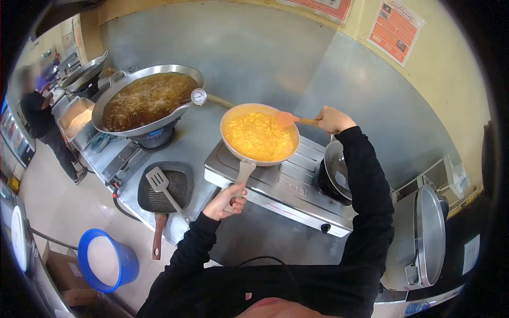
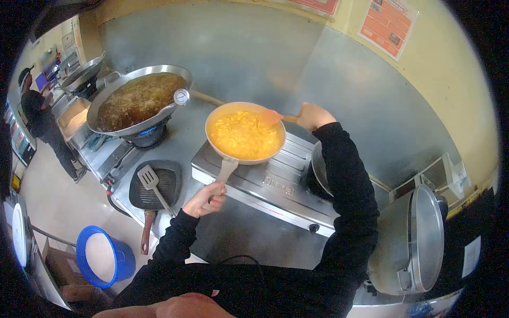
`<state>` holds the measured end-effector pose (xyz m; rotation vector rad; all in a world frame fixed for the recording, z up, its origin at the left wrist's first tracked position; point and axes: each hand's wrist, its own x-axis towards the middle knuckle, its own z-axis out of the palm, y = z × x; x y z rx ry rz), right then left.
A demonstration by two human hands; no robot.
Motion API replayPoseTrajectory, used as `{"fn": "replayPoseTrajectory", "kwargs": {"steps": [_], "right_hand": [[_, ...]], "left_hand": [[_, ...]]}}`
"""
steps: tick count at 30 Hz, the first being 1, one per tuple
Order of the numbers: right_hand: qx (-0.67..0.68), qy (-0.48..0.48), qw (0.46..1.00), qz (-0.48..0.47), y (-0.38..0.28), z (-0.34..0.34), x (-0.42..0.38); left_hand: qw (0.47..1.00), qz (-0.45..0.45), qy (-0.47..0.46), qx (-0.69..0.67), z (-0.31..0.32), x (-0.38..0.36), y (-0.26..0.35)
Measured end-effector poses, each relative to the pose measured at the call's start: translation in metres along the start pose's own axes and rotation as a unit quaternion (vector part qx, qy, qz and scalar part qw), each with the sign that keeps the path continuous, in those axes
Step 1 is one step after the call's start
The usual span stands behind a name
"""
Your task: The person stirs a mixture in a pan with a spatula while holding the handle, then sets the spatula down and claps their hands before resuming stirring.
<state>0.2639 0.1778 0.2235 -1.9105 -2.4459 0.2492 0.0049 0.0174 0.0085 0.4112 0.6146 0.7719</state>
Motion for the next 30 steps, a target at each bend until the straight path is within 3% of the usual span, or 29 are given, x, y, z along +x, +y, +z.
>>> {"fn": "replayPoseTrajectory", "kwargs": {"steps": [3,6,9,15,17,21,24,26,27,30], "right_hand": [[-0.016,-0.039,0.998,0.043,0.034,0.019,0.041],[0.113,-0.085,0.985,0.103,0.055,0.046,0.081],[0.118,-0.127,0.980,0.094,0.048,0.060,0.112],[0.151,-0.154,0.975,-0.050,0.017,0.061,0.133],[0.054,-0.111,0.978,-0.166,0.010,0.066,0.131],[-0.110,0.023,0.919,-0.377,-0.013,0.068,0.080],[-0.198,0.101,0.905,-0.362,-0.031,0.068,0.010],[-0.259,0.091,0.913,-0.302,-0.046,0.064,-0.038],[-0.265,0.172,0.887,-0.336,-0.035,0.079,-0.048],[-0.313,0.134,0.899,-0.277,-0.061,0.089,-0.101]], "left_hand": [[1.000,0.006,0.006,0.019,0.003,-0.004,0.001],[0.999,0.000,0.009,0.042,0.005,-0.004,0.004],[0.999,-0.011,0.013,0.049,0.006,-0.005,0.006],[0.998,-0.009,0.025,0.061,0.010,-0.005,0.008],[0.998,-0.014,0.021,0.062,0.009,-0.005,0.008],[0.998,-0.012,0.008,0.054,0.004,-0.003,0.007],[1.000,-0.007,0.012,0.023,0.004,-0.002,0.005],[1.000,-0.002,0.004,0.011,0.003,-0.003,0.003],[1.000,0.001,0.001,0.013,0.003,-0.003,0.003],[1.000,0.003,0.001,0.014,0.003,-0.004,0.003]]}}
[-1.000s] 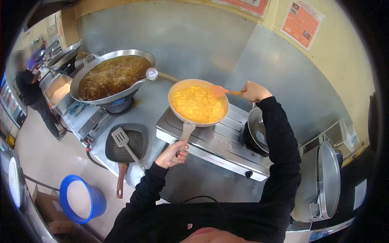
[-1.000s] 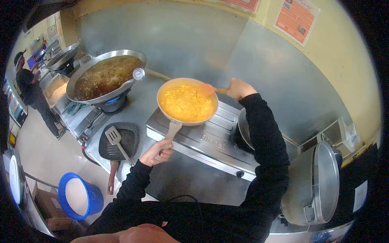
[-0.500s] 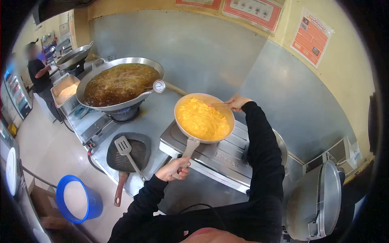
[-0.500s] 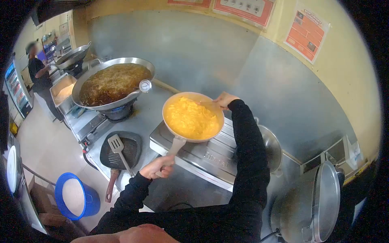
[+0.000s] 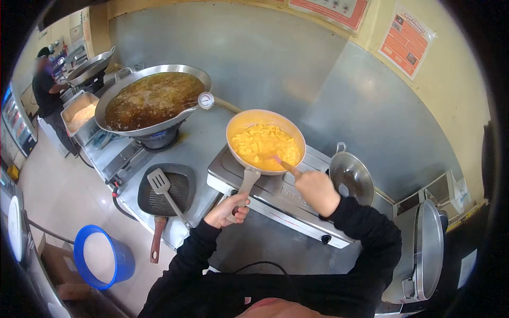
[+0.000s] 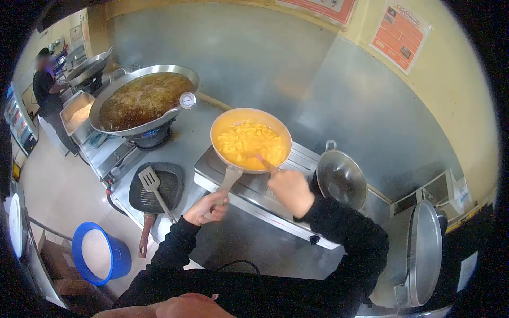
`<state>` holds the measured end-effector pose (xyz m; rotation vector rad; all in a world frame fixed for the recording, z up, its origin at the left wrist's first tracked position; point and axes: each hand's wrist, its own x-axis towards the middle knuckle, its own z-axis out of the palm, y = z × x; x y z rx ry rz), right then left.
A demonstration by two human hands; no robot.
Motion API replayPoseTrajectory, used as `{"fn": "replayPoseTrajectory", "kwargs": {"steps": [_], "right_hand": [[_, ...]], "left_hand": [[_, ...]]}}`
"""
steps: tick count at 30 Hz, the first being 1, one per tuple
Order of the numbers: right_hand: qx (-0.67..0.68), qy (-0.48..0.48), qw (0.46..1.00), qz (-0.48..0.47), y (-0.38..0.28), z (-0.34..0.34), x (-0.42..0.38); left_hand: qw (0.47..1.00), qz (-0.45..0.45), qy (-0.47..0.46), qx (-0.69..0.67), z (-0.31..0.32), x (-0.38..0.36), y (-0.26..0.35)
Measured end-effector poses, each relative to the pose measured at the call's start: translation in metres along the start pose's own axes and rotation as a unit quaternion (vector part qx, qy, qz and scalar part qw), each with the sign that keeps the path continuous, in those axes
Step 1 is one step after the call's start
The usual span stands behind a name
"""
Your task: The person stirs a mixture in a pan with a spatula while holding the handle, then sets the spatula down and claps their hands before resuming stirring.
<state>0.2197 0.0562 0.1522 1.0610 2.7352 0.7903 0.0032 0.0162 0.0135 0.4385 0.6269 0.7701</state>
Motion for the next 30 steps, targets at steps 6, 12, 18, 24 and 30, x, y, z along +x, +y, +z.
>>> {"fn": "replayPoseTrajectory", "kwargs": {"steps": [6,12,18,24,30], "right_hand": [[0.064,0.036,0.995,0.068,-0.014,0.055,0.025],[0.116,-0.002,0.988,0.103,0.060,0.013,0.045],[0.243,-0.092,0.947,0.191,0.104,0.011,0.050],[0.337,-0.227,0.879,0.249,0.144,0.085,0.085],[0.518,-0.235,0.782,0.254,0.141,0.126,0.112]], "left_hand": [[1.000,0.003,0.006,0.007,0.002,-0.002,-0.001],[1.000,0.006,-0.009,0.000,-0.004,0.003,-0.002],[1.000,0.000,-0.005,0.001,-0.001,0.001,0.000],[0.999,-0.006,0.013,0.034,0.004,-0.002,0.003],[0.999,-0.018,0.016,0.034,0.005,-0.002,0.004]]}}
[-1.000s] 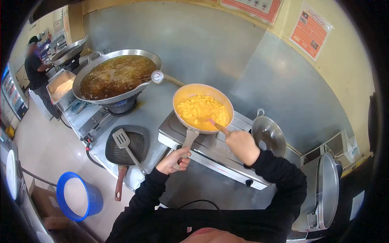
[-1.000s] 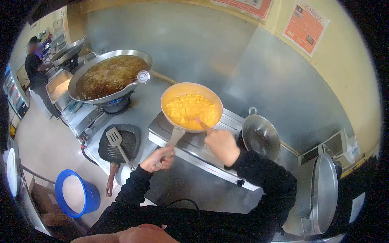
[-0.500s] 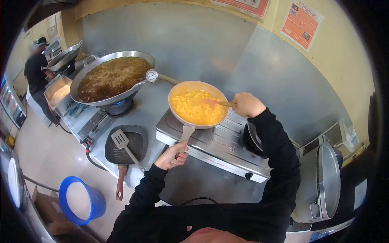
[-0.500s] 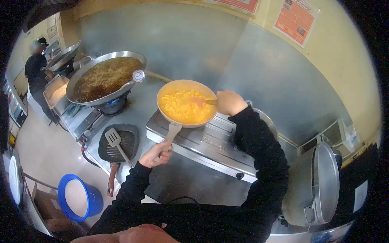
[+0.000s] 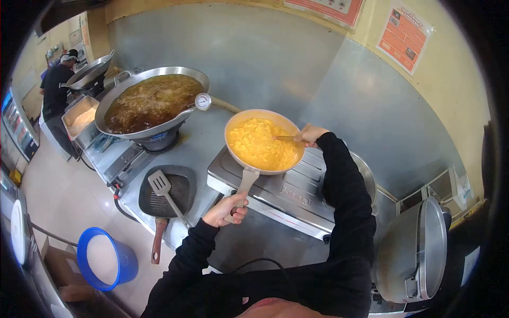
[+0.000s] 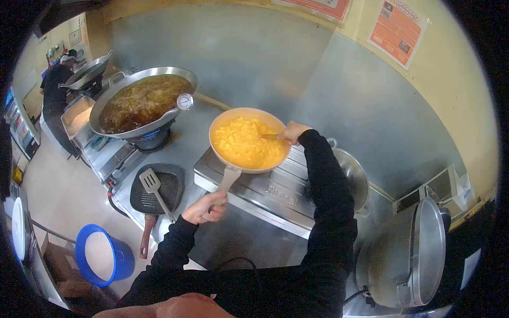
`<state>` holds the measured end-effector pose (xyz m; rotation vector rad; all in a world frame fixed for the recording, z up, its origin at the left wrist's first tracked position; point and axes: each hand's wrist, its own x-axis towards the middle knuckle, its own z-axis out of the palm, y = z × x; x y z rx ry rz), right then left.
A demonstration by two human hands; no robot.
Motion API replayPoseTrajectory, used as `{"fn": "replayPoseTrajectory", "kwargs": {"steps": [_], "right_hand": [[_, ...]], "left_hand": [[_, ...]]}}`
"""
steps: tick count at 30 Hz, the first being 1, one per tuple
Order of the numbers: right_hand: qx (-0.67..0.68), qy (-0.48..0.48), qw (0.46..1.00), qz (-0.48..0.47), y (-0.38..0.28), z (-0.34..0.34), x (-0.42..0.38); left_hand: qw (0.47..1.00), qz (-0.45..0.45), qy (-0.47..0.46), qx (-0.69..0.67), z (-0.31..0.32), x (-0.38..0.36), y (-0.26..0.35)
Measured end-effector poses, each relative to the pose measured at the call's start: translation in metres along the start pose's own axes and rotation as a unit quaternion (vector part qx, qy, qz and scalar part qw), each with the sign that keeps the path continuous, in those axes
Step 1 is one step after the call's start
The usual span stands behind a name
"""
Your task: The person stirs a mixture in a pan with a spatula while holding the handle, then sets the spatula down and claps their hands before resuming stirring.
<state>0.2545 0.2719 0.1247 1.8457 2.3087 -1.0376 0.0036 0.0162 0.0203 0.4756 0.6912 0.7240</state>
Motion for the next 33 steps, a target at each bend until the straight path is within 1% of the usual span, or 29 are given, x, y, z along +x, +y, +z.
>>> {"fn": "replayPoseTrajectory", "kwargs": {"steps": [3,6,8,9,12,14,15,16,17,19,20,23,25,28,29,31,33], "right_hand": [[-0.010,-0.013,0.997,-0.077,-0.009,0.009,-0.004],[-0.072,0.034,0.984,-0.160,-0.018,0.013,-0.023],[-0.136,0.098,0.943,-0.287,-0.007,0.019,-0.027],[-0.168,0.130,0.913,-0.348,-0.002,0.022,-0.030],[-0.328,0.203,0.853,-0.352,-0.032,0.035,-0.103],[-0.397,0.236,0.831,-0.310,-0.029,0.051,-0.127],[-0.434,0.227,0.824,-0.284,-0.030,0.059,-0.143],[-0.450,0.237,0.812,-0.287,-0.036,0.068,-0.163],[-0.483,0.264,0.785,-0.284,-0.033,0.081,-0.172],[-0.538,0.250,0.771,-0.232,-0.044,0.107,-0.194],[-0.530,0.268,0.765,-0.251,-0.041,0.121,-0.193],[-0.474,0.304,0.783,-0.265,-0.031,0.145,-0.160],[-0.468,0.323,0.778,-0.268,-0.038,0.137,-0.131],[-0.404,0.318,0.832,-0.209,-0.039,0.098,-0.094],[-0.389,0.299,0.848,-0.200,-0.041,0.081,-0.091],[-0.398,0.274,0.857,-0.179,-0.050,0.053,-0.097],[-0.414,0.282,0.851,-0.160,-0.069,0.043,-0.129]], "left_hand": [[1.000,0.007,0.005,0.008,0.001,0.000,0.001],[1.000,0.013,0.006,0.011,0.001,-0.001,0.000],[1.000,0.014,0.007,0.008,0.003,-0.002,0.001],[1.000,0.015,0.001,0.002,0.001,-0.001,0.001],[1.000,0.012,-0.007,-0.012,-0.005,0.002,-0.001],[1.000,0.008,0.001,-0.015,-0.006,0.001,-0.002],[1.000,0.011,-0.007,-0.017,-0.006,0.001,-0.001],[1.000,0.014,-0.015,-0.019,-0.006,0.001,-0.002],[0.999,0.016,-0.021,-0.022,-0.006,0.001,-0.003],[0.999,0.013,-0.033,-0.021,-0.011,0.003,-0.003],[0.999,0.010,-0.040,-0.020,-0.013,0.004,-0.003],[1.000,0.015,-0.020,-0.007,-0.011,0.004,-0.004],[1.000,0.021,-0.010,-0.015,-0.008,0.002,-0.005],[0.999,0.020,-0.008,-0.040,-0.007,0.003,-0.006],[0.999,0.018,-0.009,-0.040,-0.007,0.003,-0.006],[0.999,0.019,-0.011,-0.039,-0.009,0.005,-0.005],[0.999,0.019,-0.013,-0.033,-0.011,0.005,-0.005]]}}
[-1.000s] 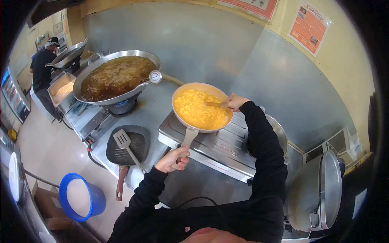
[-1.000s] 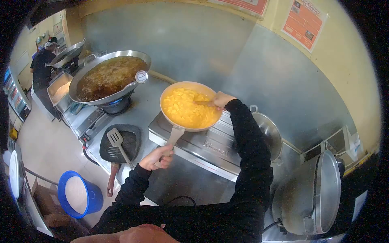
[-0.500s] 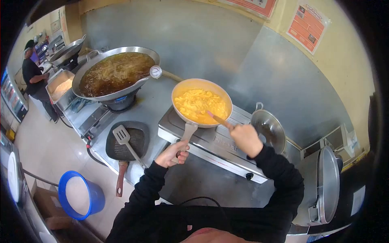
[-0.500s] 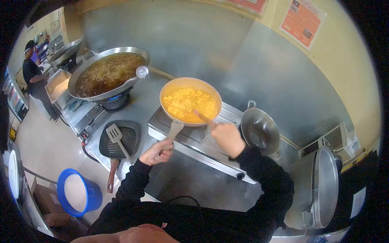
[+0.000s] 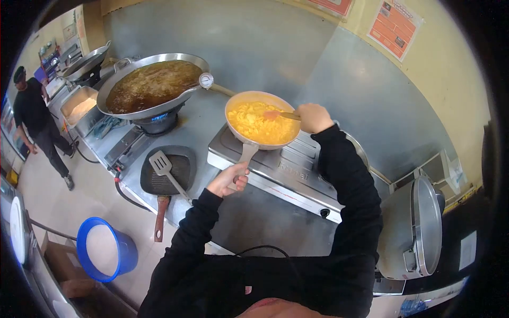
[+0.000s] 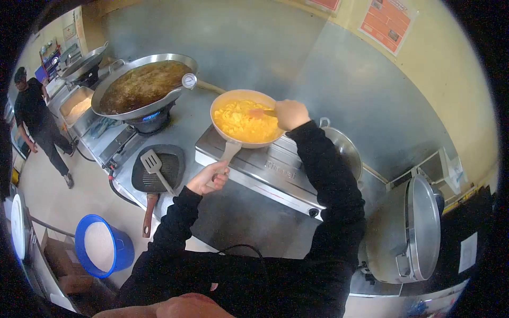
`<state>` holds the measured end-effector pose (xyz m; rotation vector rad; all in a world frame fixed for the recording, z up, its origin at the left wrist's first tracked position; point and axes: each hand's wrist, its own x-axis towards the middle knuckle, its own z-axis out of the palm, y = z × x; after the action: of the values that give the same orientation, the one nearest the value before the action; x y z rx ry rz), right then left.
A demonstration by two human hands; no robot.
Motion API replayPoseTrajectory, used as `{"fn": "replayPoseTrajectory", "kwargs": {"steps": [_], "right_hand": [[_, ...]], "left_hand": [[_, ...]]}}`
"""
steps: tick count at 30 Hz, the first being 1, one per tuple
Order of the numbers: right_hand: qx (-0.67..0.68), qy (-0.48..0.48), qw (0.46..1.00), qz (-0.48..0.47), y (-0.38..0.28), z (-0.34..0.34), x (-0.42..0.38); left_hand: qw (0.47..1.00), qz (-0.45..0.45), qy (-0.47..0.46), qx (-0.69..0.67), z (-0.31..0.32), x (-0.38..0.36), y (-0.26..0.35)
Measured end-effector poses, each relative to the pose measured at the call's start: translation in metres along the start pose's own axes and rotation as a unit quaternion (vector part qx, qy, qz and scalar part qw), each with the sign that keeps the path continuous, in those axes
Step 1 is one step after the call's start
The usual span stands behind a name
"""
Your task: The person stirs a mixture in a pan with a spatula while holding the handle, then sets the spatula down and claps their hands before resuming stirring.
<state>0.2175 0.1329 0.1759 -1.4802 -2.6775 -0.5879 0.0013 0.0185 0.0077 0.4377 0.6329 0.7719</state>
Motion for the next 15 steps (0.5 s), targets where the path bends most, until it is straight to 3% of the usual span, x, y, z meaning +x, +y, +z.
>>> {"fn": "replayPoseTrajectory", "kwargs": {"steps": [4,7,10,15], "right_hand": [[-0.056,0.015,0.998,-0.032,-0.029,-0.032,-0.037],[-0.002,0.028,0.995,-0.099,-0.057,-0.018,-0.055],[0.056,0.081,0.991,-0.087,-0.072,0.020,-0.041],[0.050,0.043,0.998,-0.018,-0.047,0.046,0.006]], "left_hand": [[1.000,0.001,-0.015,-0.012,-0.003,0.001,0.000],[1.000,0.001,-0.020,-0.011,-0.004,0.002,-0.001],[1.000,0.008,-0.009,-0.005,-0.002,0.001,0.000],[1.000,-0.004,-0.014,-0.015,-0.006,0.003,-0.003]]}}
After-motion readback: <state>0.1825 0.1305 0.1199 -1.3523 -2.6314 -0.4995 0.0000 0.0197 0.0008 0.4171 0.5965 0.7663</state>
